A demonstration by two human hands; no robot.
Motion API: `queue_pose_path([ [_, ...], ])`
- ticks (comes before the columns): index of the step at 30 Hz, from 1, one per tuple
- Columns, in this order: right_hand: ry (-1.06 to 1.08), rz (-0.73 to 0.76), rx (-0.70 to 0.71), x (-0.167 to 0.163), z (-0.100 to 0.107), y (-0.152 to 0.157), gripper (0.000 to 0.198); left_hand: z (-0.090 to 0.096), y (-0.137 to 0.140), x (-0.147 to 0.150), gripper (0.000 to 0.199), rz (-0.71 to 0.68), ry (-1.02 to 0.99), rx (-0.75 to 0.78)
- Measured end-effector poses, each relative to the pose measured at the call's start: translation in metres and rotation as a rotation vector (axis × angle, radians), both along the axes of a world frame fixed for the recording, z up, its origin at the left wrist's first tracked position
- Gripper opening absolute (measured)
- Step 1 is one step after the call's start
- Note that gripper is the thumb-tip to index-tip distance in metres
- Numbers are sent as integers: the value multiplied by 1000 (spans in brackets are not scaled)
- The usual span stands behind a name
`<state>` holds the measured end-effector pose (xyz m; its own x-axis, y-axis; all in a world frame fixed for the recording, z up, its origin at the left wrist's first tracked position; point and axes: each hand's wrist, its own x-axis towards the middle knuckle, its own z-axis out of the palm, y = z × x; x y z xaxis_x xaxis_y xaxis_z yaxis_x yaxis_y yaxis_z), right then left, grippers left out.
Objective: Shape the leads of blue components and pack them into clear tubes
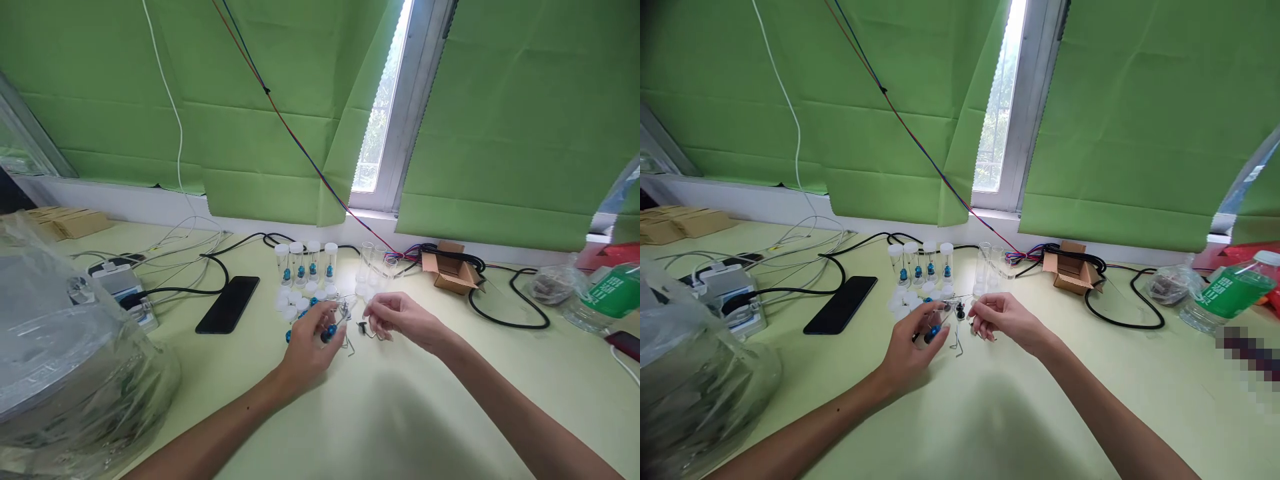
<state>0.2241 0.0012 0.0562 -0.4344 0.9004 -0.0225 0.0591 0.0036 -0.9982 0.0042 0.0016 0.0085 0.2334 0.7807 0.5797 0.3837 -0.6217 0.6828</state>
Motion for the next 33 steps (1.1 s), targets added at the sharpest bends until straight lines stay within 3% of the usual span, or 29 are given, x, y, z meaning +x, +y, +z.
queue_pose_path([
  [4,-260,-35,108,-9,-12,-2,24,2,2,1,29,46,-165,-202],
  [7,-437,-19,266,-19,-27,-5,10,1,3,1,32,44,-198,-235],
  [11,-547,-44,414,-30,-43,-9,12,0,3,3,31,27,-212,-262],
  [18,-606,-80,470,-32,-55,-11,16,-2,3,4,34,10,-215,-312],
  [33,-745,-75,634,-38,-57,-15,14,-1,2,4,34,-14,-184,-305],
])
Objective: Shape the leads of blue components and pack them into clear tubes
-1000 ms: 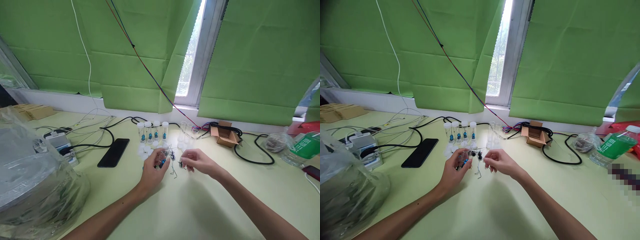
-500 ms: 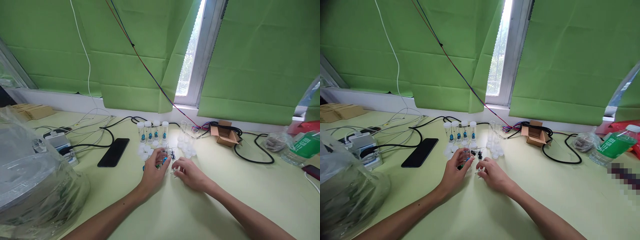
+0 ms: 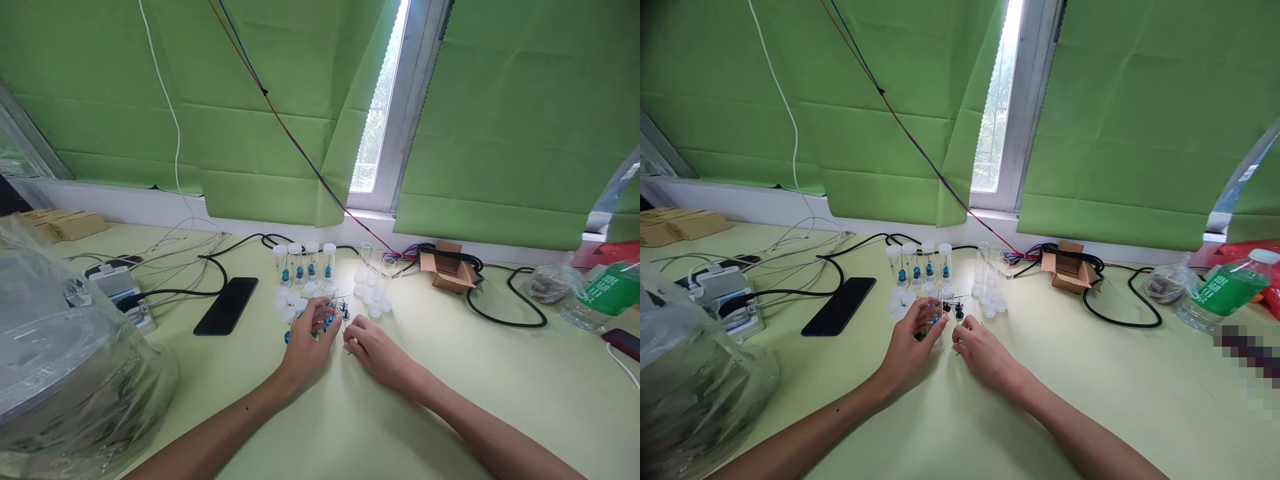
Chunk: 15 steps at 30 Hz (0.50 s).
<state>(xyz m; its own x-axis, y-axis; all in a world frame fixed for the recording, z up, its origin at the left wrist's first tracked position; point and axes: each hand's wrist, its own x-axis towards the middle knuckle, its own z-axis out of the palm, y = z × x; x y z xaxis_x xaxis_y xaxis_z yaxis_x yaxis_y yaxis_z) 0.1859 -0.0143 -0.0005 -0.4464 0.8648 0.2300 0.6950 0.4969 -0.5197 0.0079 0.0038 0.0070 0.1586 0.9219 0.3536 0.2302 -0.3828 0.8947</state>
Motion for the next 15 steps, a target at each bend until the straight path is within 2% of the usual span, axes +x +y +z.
queue_pose_path([
  [8,-29,-1,44,-3,-1,-3,18,2,-1,0,33,7,9,5],
  [15,12,-8,19,-2,0,-3,16,0,0,0,32,31,33,22],
])
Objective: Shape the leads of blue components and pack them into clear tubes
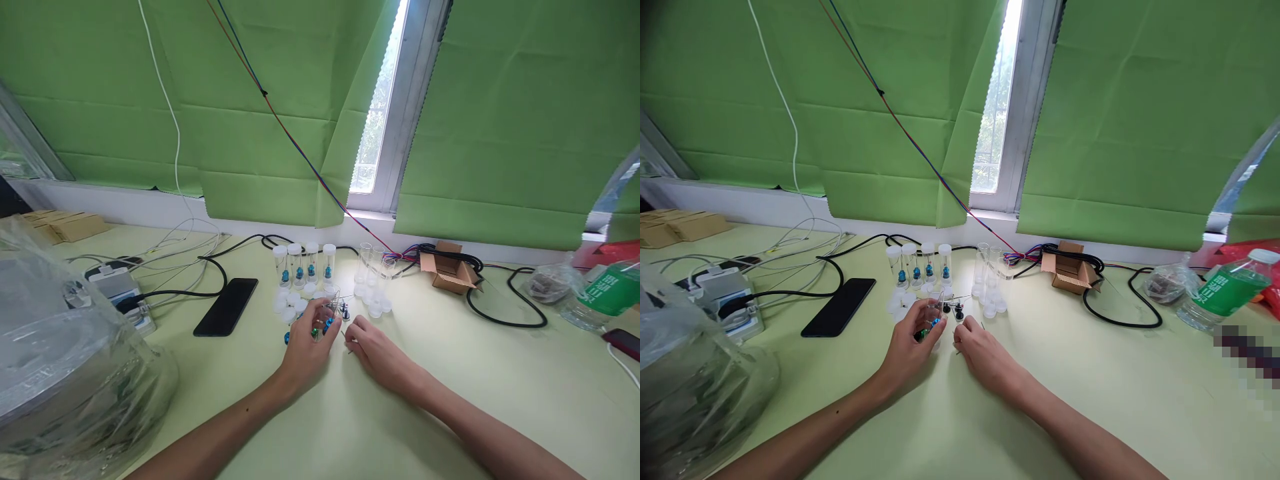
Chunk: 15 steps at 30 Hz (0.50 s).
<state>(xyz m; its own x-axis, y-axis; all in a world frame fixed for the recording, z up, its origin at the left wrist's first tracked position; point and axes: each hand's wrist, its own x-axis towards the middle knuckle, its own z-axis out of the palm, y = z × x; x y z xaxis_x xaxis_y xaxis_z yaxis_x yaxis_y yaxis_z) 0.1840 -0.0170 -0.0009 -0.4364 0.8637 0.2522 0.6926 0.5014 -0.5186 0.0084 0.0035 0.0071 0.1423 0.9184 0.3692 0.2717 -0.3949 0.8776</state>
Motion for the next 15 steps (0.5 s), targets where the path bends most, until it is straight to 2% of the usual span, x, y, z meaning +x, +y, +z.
queue_pose_path([
  [8,185,-51,-8,5,12,5,14,3,0,-2,28,46,32,58],
  [15,294,-141,35,18,38,10,15,3,-2,-2,26,41,159,138],
])
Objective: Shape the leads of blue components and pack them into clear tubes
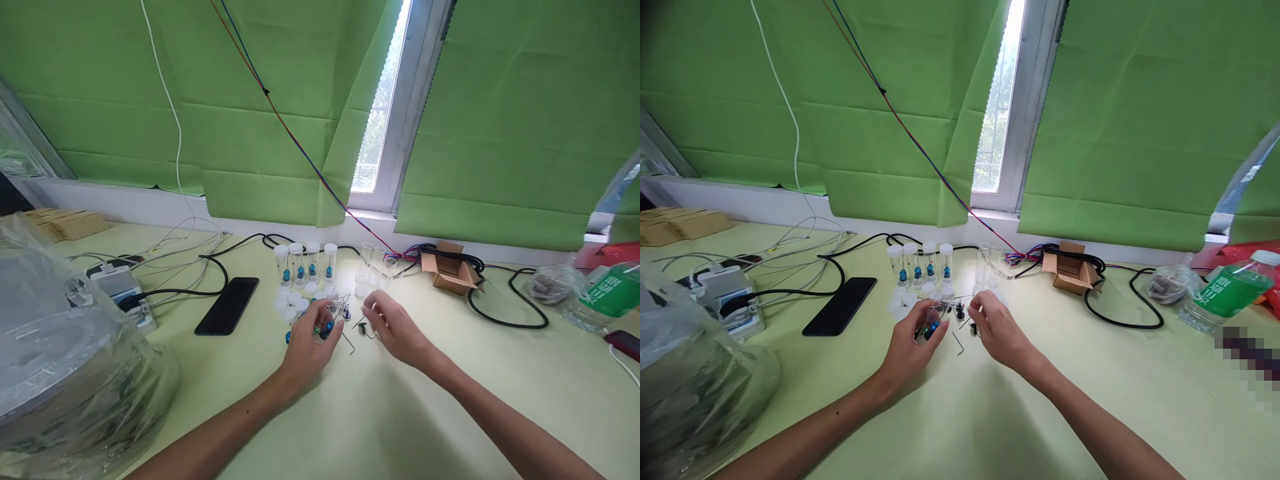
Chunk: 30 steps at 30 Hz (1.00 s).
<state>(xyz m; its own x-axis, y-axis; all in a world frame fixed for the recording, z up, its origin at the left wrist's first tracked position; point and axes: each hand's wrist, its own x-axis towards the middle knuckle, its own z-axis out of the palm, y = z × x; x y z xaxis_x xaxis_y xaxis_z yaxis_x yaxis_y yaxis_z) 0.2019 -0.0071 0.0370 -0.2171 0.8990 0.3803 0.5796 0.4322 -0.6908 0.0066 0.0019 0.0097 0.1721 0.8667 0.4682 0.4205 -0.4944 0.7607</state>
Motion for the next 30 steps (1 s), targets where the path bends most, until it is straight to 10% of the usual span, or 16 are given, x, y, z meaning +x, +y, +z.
queue_pose_path([
  [9,173,-136,128,9,41,-13,21,-4,-2,-1,26,-97,139,100],
  [30,-33,4,148,4,28,-11,18,-9,-5,-2,30,-192,177,133],
])
